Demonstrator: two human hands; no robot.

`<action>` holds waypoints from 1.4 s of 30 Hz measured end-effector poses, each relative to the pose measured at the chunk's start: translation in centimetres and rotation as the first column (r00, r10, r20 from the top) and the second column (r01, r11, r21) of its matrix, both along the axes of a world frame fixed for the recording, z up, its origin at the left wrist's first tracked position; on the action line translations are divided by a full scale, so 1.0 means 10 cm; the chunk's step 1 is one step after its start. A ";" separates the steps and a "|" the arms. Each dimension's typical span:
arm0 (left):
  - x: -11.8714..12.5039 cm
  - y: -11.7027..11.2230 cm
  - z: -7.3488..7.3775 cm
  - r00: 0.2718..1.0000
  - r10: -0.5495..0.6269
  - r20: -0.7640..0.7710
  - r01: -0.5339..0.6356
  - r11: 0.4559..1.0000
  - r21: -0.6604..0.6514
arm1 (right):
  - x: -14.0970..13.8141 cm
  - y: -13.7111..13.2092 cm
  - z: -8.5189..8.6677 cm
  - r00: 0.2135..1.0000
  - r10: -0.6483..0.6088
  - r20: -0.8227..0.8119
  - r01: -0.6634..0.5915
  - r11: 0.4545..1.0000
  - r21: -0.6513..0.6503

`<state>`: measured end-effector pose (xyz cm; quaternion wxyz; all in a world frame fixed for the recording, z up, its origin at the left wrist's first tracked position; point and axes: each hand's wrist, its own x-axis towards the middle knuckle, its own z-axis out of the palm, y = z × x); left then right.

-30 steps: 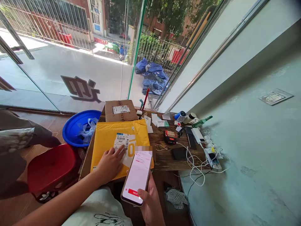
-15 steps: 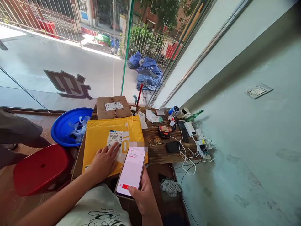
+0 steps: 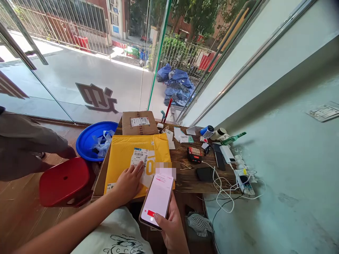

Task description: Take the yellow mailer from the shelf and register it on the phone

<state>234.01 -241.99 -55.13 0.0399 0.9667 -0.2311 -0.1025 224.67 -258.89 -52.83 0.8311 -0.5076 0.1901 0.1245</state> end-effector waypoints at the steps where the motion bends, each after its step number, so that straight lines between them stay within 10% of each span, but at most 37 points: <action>1: 0.00 0.00 0.00 1.000 0.001 -0.001 -0.001 1.000 -0.001 | 0.01 0.00 0.02 1.000 0.017 -0.003 -0.017 1.000 0.003; 42: 0.05 -0.04 -0.01 0.998 0.034 0.047 -0.034 0.999 -0.009 | 0.06 0.05 0.18 0.987 0.027 0.158 -0.044 0.994 0.104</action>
